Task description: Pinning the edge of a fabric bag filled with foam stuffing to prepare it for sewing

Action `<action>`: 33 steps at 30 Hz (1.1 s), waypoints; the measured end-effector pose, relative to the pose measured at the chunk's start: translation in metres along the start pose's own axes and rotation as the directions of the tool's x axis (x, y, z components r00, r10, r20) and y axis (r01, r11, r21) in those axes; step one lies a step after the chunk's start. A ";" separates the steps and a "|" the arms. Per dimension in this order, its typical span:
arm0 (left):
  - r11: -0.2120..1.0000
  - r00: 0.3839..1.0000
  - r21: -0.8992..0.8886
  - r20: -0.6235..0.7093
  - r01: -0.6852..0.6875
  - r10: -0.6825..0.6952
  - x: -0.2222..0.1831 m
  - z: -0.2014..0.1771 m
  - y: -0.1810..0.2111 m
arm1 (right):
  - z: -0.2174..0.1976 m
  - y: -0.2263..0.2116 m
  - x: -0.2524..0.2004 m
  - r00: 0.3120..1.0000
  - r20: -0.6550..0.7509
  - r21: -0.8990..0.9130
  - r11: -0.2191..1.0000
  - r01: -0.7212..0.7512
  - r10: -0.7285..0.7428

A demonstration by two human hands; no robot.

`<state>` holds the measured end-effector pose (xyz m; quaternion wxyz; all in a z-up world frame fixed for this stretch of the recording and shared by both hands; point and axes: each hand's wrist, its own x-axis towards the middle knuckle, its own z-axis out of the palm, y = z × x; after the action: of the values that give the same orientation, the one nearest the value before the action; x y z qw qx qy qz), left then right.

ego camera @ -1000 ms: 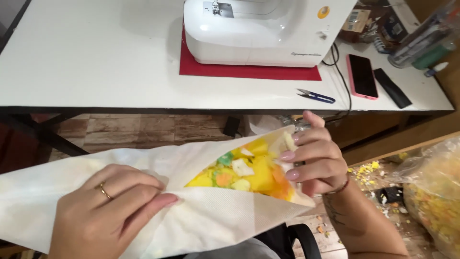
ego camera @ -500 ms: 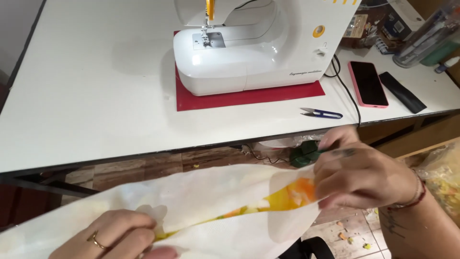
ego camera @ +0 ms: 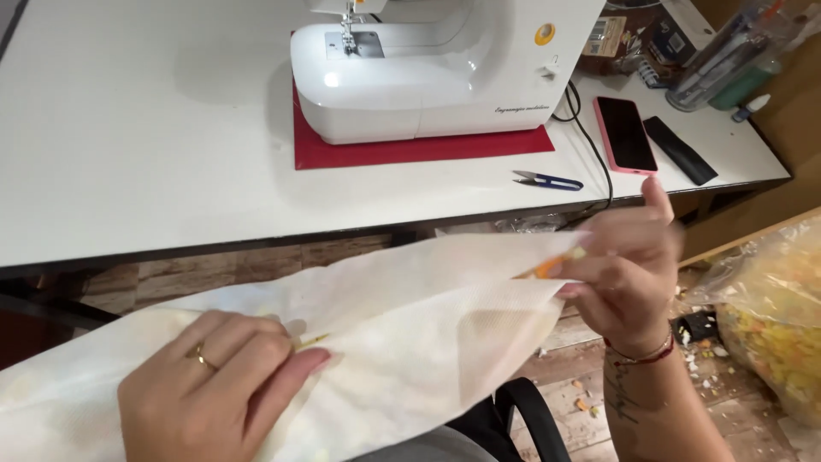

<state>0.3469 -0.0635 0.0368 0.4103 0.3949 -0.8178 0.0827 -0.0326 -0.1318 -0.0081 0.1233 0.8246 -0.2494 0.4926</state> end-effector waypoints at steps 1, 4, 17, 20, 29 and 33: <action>1.000 1.000 -0.010 -0.011 -0.003 0.003 -0.002 0.003 -0.002 | 0.002 0.005 -0.007 0.997 -0.071 -0.021 1.000 0.005 -0.007; 0.998 0.998 0.055 0.052 -0.021 0.019 -0.010 0.013 -0.017 | -0.003 0.006 -0.016 0.998 -0.049 -0.029 0.999 -0.042 0.041; 0.961 0.964 0.161 0.179 -0.226 0.197 0.013 0.025 -0.058 | -0.009 0.020 -0.004 0.991 0.127 0.312 0.950 -0.002 -0.039; 0.961 0.968 0.182 0.182 -0.207 0.174 0.012 0.027 -0.055 | -0.017 -0.003 0.028 0.937 0.318 0.263 0.936 -0.233 0.144; 0.962 0.949 0.196 0.288 -0.191 0.130 0.023 0.025 -0.045 | -0.035 -0.009 0.034 0.961 0.266 0.082 0.995 0.055 -0.075; 0.951 0.909 0.148 0.364 -0.272 0.204 0.026 0.020 -0.048 | -0.044 -0.004 0.008 0.977 -0.133 0.208 0.969 -0.137 0.166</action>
<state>0.3595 -0.1205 0.0338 0.2071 0.3386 -0.9068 0.1420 -0.0606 -0.1113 0.0205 0.0212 0.7721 -0.2518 0.5831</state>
